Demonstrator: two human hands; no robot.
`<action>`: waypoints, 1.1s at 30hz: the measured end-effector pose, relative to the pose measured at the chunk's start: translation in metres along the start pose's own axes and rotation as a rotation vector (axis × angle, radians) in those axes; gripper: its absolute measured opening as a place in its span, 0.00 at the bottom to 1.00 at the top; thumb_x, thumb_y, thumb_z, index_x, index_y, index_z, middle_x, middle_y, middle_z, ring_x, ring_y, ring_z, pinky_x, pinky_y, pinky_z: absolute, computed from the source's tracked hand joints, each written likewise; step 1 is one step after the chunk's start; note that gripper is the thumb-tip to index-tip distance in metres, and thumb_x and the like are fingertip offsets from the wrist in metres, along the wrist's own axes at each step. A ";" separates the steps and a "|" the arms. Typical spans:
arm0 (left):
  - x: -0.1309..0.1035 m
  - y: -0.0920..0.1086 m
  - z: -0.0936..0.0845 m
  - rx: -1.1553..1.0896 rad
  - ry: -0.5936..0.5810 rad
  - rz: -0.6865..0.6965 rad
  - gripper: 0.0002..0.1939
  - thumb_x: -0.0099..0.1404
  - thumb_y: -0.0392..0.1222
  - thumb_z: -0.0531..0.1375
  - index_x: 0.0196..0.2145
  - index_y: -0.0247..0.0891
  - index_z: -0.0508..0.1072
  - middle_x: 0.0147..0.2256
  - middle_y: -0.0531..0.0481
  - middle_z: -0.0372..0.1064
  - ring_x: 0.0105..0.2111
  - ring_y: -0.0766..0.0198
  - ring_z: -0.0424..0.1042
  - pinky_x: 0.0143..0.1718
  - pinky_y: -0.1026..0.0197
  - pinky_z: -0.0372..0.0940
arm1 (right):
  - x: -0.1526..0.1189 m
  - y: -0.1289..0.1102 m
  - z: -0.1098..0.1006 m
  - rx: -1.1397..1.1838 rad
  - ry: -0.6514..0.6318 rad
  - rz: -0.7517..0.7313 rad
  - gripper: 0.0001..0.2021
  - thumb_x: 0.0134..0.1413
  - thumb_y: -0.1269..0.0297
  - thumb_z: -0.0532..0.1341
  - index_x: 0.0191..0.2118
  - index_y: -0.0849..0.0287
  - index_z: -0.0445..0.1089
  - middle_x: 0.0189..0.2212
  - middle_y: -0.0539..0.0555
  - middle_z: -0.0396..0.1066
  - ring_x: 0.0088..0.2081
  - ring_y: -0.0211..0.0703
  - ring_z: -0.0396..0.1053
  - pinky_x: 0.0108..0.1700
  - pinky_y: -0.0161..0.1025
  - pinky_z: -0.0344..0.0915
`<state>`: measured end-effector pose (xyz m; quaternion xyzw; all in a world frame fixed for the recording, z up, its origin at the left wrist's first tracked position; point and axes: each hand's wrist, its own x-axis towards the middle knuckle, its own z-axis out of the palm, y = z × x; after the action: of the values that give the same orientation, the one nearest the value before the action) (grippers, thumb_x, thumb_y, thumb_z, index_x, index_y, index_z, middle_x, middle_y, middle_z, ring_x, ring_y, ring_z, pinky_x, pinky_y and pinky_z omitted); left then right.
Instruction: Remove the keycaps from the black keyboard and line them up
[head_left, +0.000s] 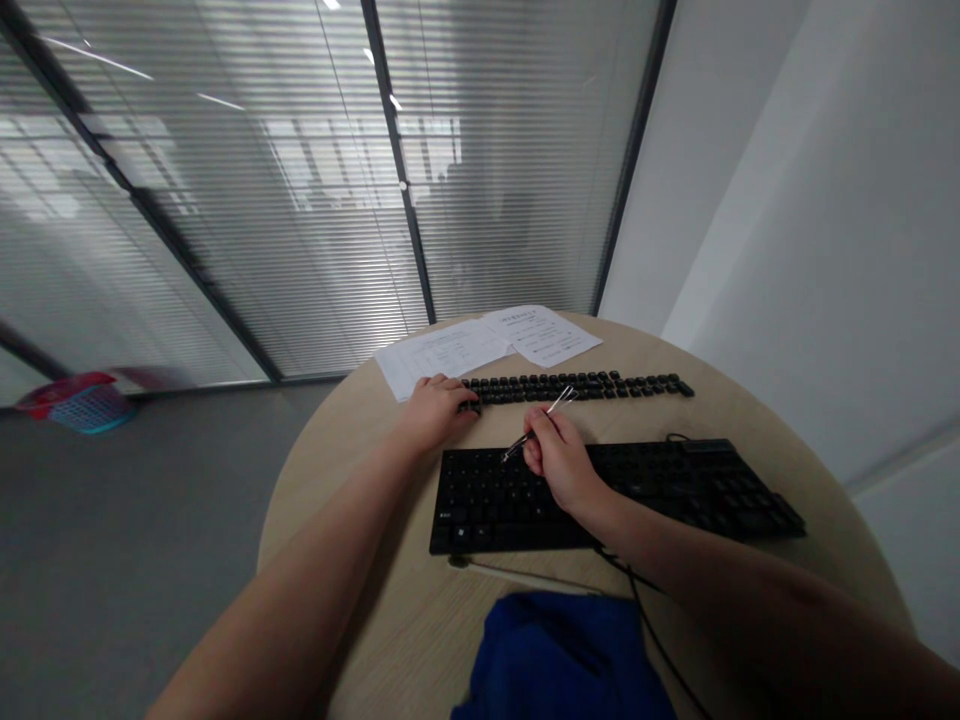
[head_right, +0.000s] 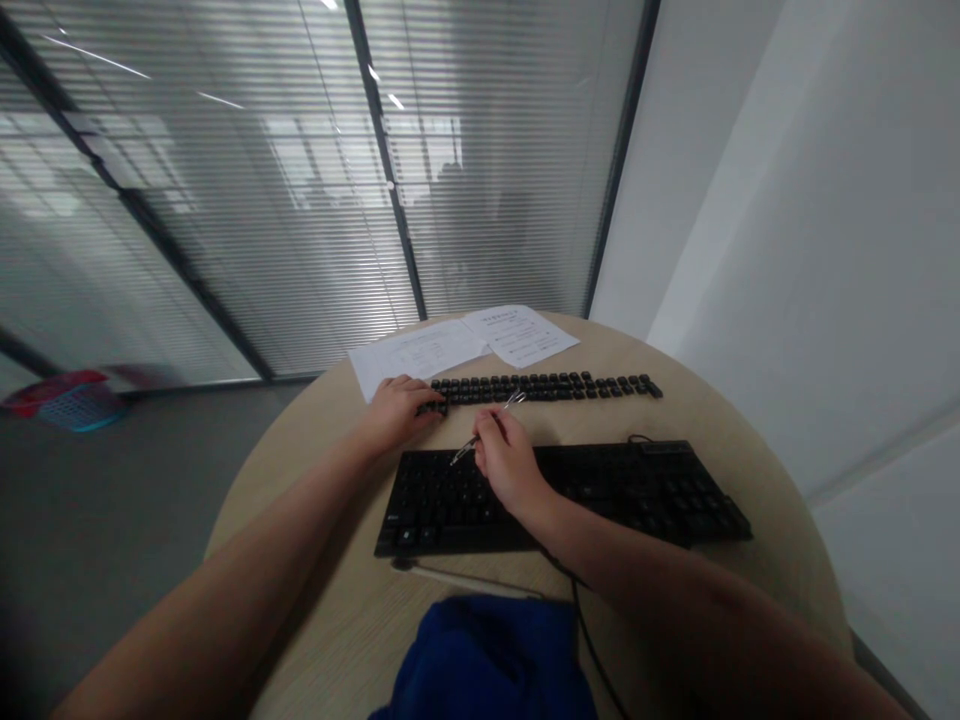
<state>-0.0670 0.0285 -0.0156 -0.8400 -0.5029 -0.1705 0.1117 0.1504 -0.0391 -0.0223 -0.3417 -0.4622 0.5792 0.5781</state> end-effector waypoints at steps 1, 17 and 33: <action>-0.001 -0.001 -0.004 -0.001 0.012 0.000 0.12 0.63 0.44 0.63 0.45 0.45 0.78 0.42 0.46 0.77 0.44 0.50 0.69 0.46 0.49 0.59 | 0.000 0.000 0.000 0.002 0.005 -0.002 0.21 0.51 0.43 0.64 0.29 0.56 0.61 0.16 0.41 0.54 0.14 0.29 0.49 0.14 0.28 0.46; -0.008 0.076 -0.012 -0.161 -0.158 0.052 0.15 0.71 0.45 0.54 0.33 0.39 0.78 0.33 0.45 0.76 0.36 0.57 0.74 0.39 0.56 0.68 | -0.014 -0.011 -0.002 -0.091 -0.015 -0.088 0.21 0.52 0.41 0.63 0.29 0.54 0.61 0.15 0.41 0.53 0.16 0.31 0.51 0.16 0.29 0.50; -0.008 0.096 -0.005 -0.315 -0.264 0.017 0.12 0.68 0.41 0.54 0.37 0.38 0.78 0.38 0.43 0.78 0.36 0.56 0.76 0.36 0.58 0.68 | -0.006 -0.027 -0.022 -0.389 -0.455 0.092 0.16 0.56 0.49 0.61 0.28 0.57 0.65 0.14 0.44 0.65 0.14 0.31 0.59 0.16 0.28 0.54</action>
<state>0.0133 -0.0245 -0.0159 -0.8663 -0.4732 -0.1346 -0.0862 0.1813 -0.0441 -0.0050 -0.3278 -0.6661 0.5671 0.3567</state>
